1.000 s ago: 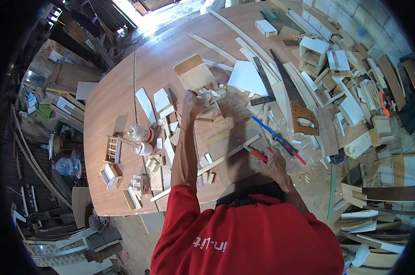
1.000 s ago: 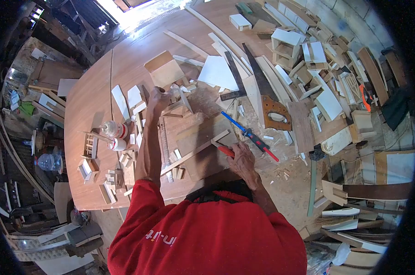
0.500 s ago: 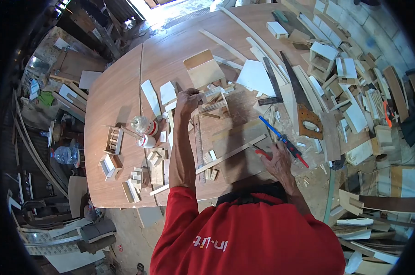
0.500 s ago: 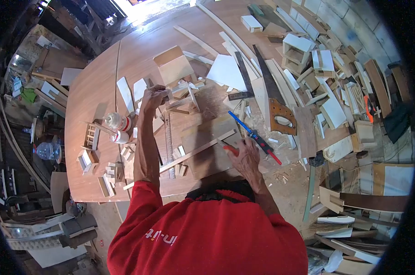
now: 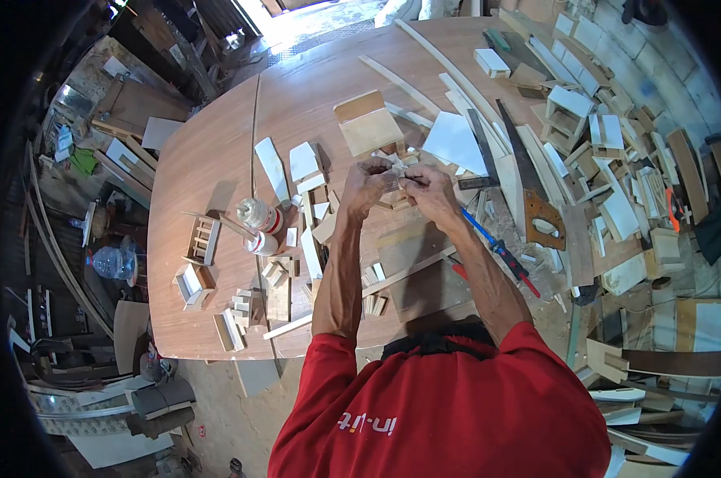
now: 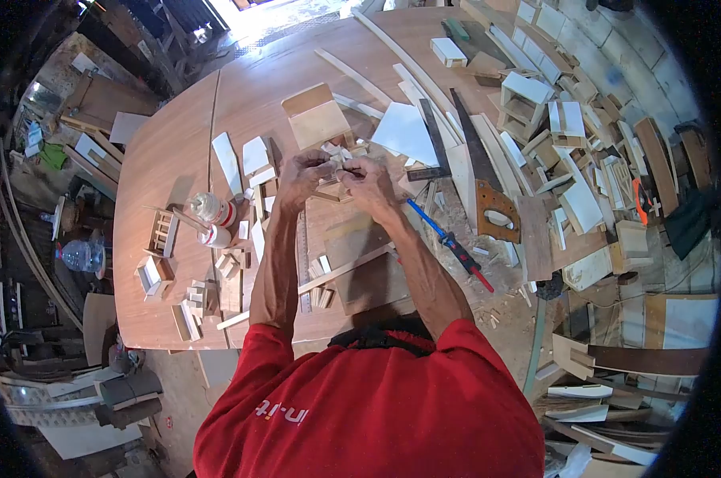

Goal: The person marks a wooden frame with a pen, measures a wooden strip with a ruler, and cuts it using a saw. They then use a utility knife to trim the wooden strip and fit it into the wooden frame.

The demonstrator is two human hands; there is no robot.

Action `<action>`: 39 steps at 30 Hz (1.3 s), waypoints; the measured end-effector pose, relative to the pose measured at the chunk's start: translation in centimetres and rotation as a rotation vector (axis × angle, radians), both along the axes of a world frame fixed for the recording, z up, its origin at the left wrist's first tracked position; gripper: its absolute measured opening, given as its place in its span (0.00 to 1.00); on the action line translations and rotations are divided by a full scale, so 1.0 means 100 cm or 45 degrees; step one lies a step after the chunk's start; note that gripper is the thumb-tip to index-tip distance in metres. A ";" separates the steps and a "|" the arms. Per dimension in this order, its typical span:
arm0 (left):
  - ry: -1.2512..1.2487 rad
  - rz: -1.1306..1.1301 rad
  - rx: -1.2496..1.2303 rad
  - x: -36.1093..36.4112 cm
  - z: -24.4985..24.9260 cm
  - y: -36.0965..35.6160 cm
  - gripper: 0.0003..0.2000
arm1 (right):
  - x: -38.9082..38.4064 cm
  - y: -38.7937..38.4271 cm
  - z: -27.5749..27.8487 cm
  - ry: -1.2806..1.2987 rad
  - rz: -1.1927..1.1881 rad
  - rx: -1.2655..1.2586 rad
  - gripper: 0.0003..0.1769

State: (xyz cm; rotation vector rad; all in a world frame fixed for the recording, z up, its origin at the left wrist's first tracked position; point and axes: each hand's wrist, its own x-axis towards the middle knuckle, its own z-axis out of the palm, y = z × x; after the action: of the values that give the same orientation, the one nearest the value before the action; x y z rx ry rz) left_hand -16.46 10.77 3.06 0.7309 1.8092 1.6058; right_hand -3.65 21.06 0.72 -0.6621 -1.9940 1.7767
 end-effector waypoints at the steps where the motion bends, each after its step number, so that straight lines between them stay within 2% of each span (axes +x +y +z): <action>1: 0.013 -0.036 0.010 -0.002 -0.003 0.001 0.11 | 0.003 0.001 0.000 0.018 -0.045 -0.141 0.15; 2: 0.010 -0.033 0.011 -0.006 -0.004 0.001 0.11 | 0.007 0.003 0.001 0.039 -0.092 -0.281 0.16; 4: 0.804 -0.025 0.023 -0.017 -0.002 -0.005 0.16 | 0.017 0.009 -0.001 -0.024 -0.148 -0.299 0.15; 5: 0.805 -0.025 0.026 -0.027 -0.005 -0.004 0.16 | 0.023 0.013 -0.002 -0.082 -0.208 -0.314 0.15; 7: 1.102 0.033 -0.191 -0.055 -0.030 -0.003 0.19 | 0.032 0.017 -0.009 -0.067 -0.238 -0.332 0.14; 9: 1.098 0.028 -0.237 -0.073 -0.044 0.000 0.18 | 0.037 0.021 -0.018 -0.086 -0.243 -0.396 0.14; 11: 1.083 -0.116 -0.418 -0.085 -0.049 0.003 0.17 | 0.041 0.019 -0.024 -0.034 -0.264 -0.409 0.14; 17: 1.081 -0.385 -0.494 -0.097 -0.053 0.008 0.14 | 0.046 0.016 -0.022 0.097 -0.258 -0.467 0.13; 24: 0.761 -0.302 -0.562 -0.086 -0.046 0.002 0.14 | 0.052 0.016 -0.027 0.244 -0.257 -0.489 0.13; 27: 0.771 -0.250 -0.548 -0.082 -0.052 -0.003 0.14 | 0.053 0.017 -0.028 0.235 -0.225 -0.448 0.12; 29: 0.604 -0.225 -0.426 -0.078 -0.057 -0.006 0.16 | 0.052 0.016 -0.027 0.207 -0.236 -0.443 0.12; 34: 0.384 -0.108 -0.398 -0.057 -0.046 -0.016 0.17 | 0.045 0.012 -0.015 0.161 -0.249 -0.554 0.11; 36: 0.346 -0.104 -0.395 -0.053 -0.047 -0.018 0.17 | 0.043 0.008 -0.009 0.095 -0.228 -0.308 0.12; 38: 0.137 -0.051 -0.386 -0.048 -0.048 -0.019 0.17 | 0.041 0.011 -0.013 0.041 -0.206 -0.212 0.12; 39: 0.133 -0.051 -0.388 -0.048 -0.052 -0.019 0.17 | 0.040 0.012 -0.017 -0.010 -0.185 -0.116 0.12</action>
State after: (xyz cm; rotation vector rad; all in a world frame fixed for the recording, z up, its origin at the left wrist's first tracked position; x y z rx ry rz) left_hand -21.26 8.85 -2.14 0.7141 2.0416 1.2468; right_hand 0.36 22.22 -0.97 -0.8221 -1.8291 1.7886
